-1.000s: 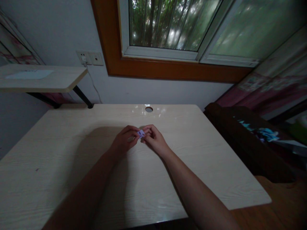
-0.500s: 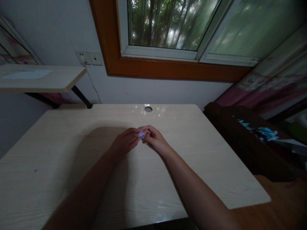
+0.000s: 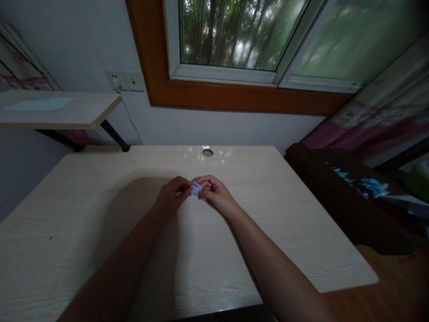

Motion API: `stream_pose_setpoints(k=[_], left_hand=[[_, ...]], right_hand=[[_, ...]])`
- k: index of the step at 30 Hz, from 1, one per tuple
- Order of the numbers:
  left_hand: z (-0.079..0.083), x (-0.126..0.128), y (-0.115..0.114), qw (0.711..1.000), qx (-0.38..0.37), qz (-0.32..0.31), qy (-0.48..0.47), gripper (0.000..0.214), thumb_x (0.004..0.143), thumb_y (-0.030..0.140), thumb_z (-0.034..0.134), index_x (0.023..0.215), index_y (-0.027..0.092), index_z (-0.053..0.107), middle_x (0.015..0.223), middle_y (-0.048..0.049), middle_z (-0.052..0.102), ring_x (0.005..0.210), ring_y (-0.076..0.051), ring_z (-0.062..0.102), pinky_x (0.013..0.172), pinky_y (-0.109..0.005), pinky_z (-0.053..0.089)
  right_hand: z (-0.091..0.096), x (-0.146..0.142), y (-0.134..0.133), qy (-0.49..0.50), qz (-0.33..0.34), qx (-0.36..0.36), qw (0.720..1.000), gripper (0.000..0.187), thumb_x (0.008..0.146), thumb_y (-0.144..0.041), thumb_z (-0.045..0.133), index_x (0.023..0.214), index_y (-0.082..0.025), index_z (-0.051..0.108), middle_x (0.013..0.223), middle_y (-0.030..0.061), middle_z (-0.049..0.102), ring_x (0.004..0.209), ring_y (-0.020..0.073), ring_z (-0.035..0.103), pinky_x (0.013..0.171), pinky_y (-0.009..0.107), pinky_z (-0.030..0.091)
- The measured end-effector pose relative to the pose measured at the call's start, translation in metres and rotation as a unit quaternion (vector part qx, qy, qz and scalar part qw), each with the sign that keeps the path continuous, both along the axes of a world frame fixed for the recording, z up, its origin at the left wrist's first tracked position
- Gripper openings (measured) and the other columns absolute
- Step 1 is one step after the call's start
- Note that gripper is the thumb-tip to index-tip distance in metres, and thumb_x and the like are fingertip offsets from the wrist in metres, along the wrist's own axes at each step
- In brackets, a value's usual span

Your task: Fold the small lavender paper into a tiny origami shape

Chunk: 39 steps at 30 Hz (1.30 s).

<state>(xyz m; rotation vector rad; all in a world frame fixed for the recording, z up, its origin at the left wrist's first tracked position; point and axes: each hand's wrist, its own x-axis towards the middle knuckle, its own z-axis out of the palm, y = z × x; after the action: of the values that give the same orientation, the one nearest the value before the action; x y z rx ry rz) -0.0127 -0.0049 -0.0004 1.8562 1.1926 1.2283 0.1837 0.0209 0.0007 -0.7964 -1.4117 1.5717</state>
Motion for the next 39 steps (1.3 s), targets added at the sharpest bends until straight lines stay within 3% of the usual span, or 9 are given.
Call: stream_pose_setpoints(k=[4,13,21,28,34,39], left_hand=[[0.001,-0.001,0.001,0.998,-0.054,-0.020,-0.040,0.016,0.089,0.030,0.061,0.098,0.019,0.067,0.086,-0.0037,0.070,0.075,-0.014,0.069,0.071,-0.026,0.057],[-0.005,-0.001,0.008,0.994,-0.079,0.000,-0.077,0.023,0.088,0.035,0.062,0.105,0.020,0.066,0.085,-0.0031,0.073,0.071,-0.015,0.070,0.070,-0.027,0.058],[-0.002,0.001,0.006,0.991,-0.110,0.014,-0.079,0.019,0.084,0.034,0.065,0.094,0.018,0.066,0.075,-0.0005,0.071,0.068,-0.015,0.069,0.067,-0.026,0.056],[0.001,0.000,0.008,0.990,-0.110,0.026,-0.088,0.016,0.083,0.034,0.066,0.090,0.019,0.067,0.072,0.0012,0.071,0.067,-0.014,0.067,0.067,-0.026,0.055],[0.003,-0.001,0.011,0.989,-0.105,0.041,-0.092,0.018,0.083,0.035,0.065,0.090,0.018,0.068,0.069,0.0006,0.069,0.065,-0.014,0.066,0.064,-0.026,0.054],[0.001,-0.002,0.012,0.990,-0.109,0.038,-0.086,0.018,0.083,0.034,0.064,0.089,0.018,0.069,0.067,0.0011,0.068,0.064,-0.014,0.064,0.064,-0.026,0.053]], right_hand=[[0.000,-0.001,-0.001,-0.016,-0.002,0.004,1.000,0.027,0.072,-0.017,0.067,0.099,-0.020,0.064,0.074,-0.0024,0.063,0.061,0.0107,0.055,0.058,0.024,0.043],[-0.003,-0.001,0.000,-0.022,0.001,0.000,1.000,0.020,0.076,-0.024,0.069,0.094,-0.020,0.065,0.075,-0.0015,0.063,0.063,0.0110,0.055,0.059,0.024,0.042],[-0.003,-0.001,-0.001,-0.048,-0.002,0.020,0.999,0.023,0.075,-0.028,0.073,0.095,-0.019,0.064,0.072,-0.0028,0.062,0.060,0.0100,0.053,0.057,0.023,0.040],[-0.006,-0.002,-0.002,-0.041,-0.016,0.027,0.999,0.020,0.080,-0.030,0.069,0.097,-0.020,0.063,0.076,-0.0007,0.062,0.062,0.0108,0.054,0.059,0.024,0.044],[-0.002,-0.004,-0.004,-0.015,-0.054,0.026,0.998,0.034,0.078,-0.036,0.074,0.107,-0.023,0.062,0.087,0.0007,0.063,0.062,0.0107,0.056,0.058,0.025,0.048],[-0.001,-0.003,-0.006,-0.030,-0.054,0.049,0.997,0.027,0.081,-0.037,0.072,0.102,-0.022,0.066,0.086,0.0014,0.065,0.063,0.0110,0.056,0.059,0.025,0.046]])
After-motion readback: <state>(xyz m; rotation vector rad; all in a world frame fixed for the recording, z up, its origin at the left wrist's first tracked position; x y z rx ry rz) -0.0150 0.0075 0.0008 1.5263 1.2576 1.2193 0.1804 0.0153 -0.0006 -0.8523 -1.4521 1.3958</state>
